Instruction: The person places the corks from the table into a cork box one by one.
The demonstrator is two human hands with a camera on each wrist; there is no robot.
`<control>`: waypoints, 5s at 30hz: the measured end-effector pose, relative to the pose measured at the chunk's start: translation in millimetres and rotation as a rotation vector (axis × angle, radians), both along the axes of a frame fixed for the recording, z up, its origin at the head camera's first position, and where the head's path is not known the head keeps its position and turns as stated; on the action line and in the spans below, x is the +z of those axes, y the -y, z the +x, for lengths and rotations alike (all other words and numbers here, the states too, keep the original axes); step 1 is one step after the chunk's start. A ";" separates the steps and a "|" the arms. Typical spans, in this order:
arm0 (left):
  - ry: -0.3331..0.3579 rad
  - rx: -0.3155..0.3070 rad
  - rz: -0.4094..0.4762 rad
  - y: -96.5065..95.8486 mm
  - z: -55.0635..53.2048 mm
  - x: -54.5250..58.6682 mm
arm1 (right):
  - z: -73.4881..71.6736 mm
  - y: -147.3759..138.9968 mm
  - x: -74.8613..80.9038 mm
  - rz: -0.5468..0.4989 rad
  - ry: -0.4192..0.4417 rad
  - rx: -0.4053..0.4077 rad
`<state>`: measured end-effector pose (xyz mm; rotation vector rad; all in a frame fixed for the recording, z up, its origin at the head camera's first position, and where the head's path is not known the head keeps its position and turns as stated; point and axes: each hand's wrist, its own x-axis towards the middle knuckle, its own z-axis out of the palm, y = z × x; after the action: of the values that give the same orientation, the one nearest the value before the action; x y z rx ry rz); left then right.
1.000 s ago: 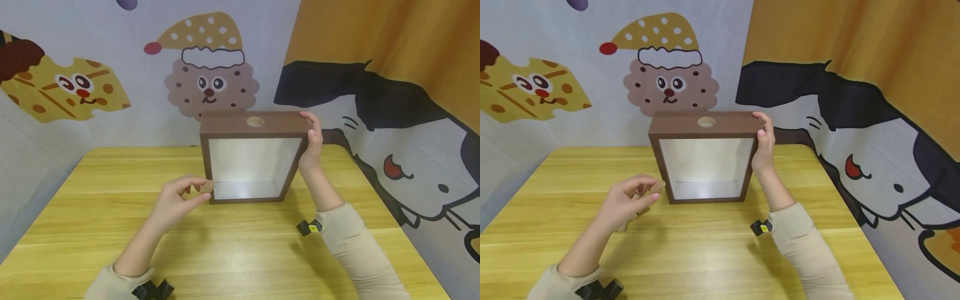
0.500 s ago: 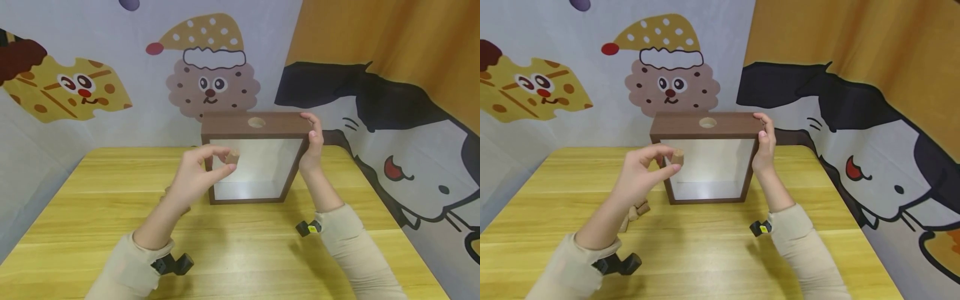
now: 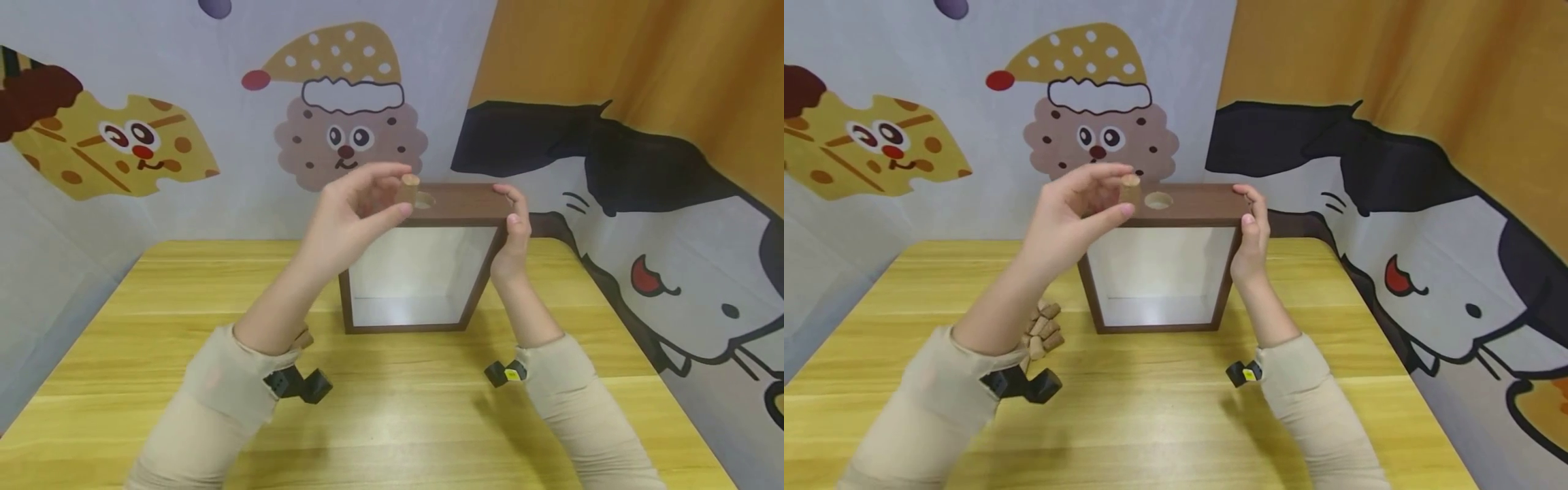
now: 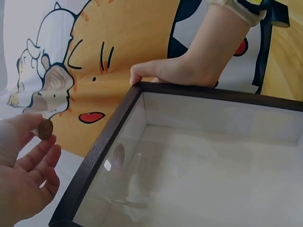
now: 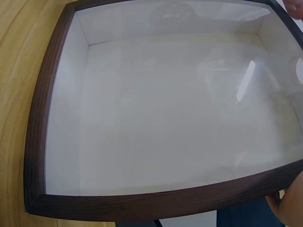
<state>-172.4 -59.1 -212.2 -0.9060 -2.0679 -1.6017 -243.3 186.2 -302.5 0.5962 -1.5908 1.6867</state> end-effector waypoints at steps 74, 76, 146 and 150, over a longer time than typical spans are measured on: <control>0.184 0.188 -0.144 115.8 38.3 -119.0 | -1.2 -0.5 -2.1 0.025 0.012 0.010; 0.210 0.204 -0.187 125.4 40.9 -128.6 | -1.0 -0.6 -2.2 0.021 0.015 0.007; 0.309 0.077 -0.260 136.6 43.4 -140.7 | -1.5 1.1 -2.4 -0.010 -0.039 0.020; 0.288 0.086 -0.256 119.4 43.5 -116.3 | -2.2 1.3 -2.9 -0.010 -0.045 0.011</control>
<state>-129.0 -178.6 -328.5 -0.6844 -2.5187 -1.5198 -245.4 184.9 -305.5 0.6347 -1.5488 1.6766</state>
